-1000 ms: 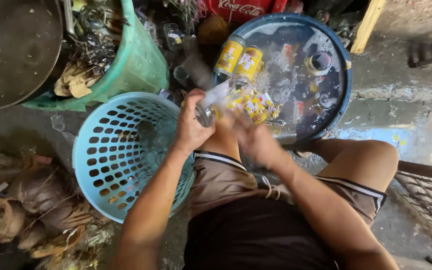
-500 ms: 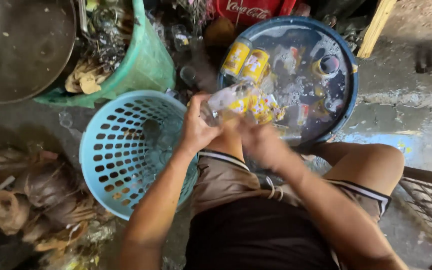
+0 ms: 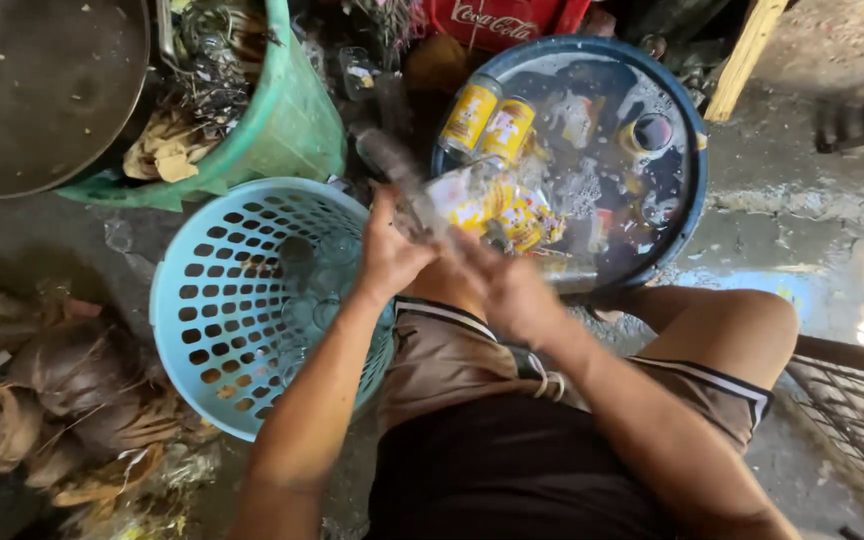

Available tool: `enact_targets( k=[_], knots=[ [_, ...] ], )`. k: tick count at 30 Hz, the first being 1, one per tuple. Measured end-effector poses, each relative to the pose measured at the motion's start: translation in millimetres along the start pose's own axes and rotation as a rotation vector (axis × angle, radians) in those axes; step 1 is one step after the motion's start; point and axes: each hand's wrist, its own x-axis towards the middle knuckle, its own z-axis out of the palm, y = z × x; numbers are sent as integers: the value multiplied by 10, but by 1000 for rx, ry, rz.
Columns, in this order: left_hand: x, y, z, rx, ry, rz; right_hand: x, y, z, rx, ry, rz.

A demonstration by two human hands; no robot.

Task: Washing glass jars and scraping off labels using a knife in a tub of water.

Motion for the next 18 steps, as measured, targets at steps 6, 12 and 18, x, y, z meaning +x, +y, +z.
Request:
enact_targets(
  k=[6,12,18],
  knots=[
    [13,330,-204,0,-92,-35,95,279,50,-255,61,-22],
    [29,117,-312,-124,-23,-180,225,1315,-191,249,215,307],
    [69,151,-304,72,-196,26,152,1103,-113,487,165,382]
  ],
)
